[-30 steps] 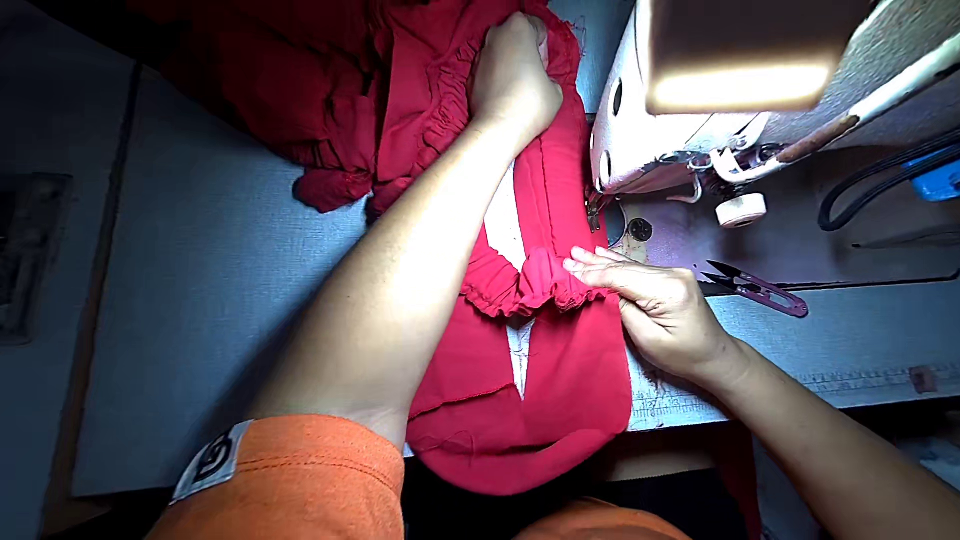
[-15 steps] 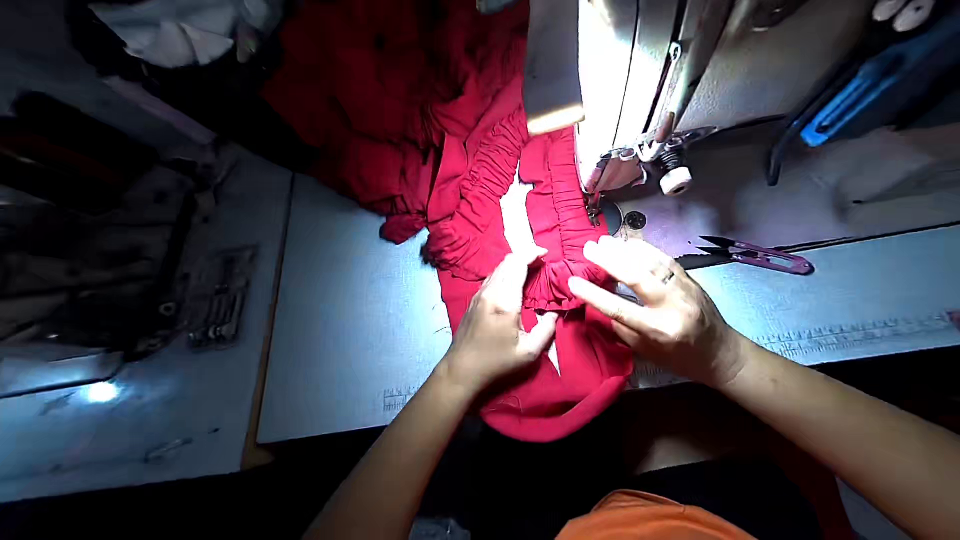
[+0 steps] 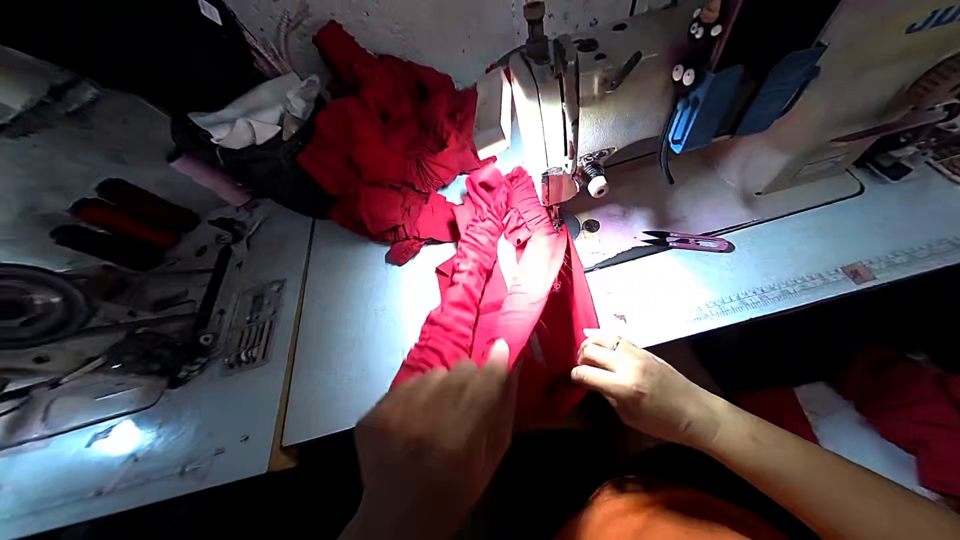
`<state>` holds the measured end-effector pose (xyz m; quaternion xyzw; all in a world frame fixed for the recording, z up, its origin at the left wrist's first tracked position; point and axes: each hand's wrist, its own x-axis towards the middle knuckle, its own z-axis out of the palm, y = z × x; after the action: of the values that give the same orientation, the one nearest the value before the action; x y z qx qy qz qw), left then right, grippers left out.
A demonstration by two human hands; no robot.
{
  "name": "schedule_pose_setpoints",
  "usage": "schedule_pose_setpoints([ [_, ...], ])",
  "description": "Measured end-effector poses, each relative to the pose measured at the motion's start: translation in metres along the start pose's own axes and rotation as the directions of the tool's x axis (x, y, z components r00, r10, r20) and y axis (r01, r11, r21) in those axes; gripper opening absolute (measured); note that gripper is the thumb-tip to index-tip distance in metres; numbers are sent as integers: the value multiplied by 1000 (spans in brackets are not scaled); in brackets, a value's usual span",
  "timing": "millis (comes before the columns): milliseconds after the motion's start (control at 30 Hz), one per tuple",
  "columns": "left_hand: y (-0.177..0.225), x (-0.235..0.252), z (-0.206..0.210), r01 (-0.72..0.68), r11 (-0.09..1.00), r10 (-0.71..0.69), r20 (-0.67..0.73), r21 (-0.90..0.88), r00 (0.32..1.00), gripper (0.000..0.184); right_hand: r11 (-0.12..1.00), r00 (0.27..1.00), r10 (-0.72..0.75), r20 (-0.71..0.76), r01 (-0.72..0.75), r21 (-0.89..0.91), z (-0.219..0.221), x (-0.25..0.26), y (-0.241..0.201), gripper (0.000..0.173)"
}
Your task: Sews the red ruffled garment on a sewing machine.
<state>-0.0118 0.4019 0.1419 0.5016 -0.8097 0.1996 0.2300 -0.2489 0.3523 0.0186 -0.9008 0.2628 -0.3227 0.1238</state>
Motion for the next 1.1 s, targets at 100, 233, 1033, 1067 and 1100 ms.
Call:
schedule_pose_setpoints([
  [100, 22, -18, -14, -73, 994, 73, -9, -82, 997, 30, 998, 999, -10, 46, 13, -63, -3, -7, -10, 19],
  [233, 38, -27, 13, -39, 971, 36, -15, -236, 999, 23, 1000, 1000, -16, -6, 15, -7, -4, -16, -14, 20],
  [1033, 80, -26, 99, 200, 974, -195, 52, -110, 979, 22, 981, 991, -14, -134, 39, 188, 34, -54, -59, 19],
  [1067, 79, -26, 101, 198, 971, -191, 64, -135, 979, 21, 982, 991, -19, -132, 43, 182, 34, -54, -58, 19],
  [1100, 78, -25, 102, 197, 968, -188, 73, -158, 979, 21, 983, 991, -21, -131, 44, 179, 34, -54, -59, 19],
])
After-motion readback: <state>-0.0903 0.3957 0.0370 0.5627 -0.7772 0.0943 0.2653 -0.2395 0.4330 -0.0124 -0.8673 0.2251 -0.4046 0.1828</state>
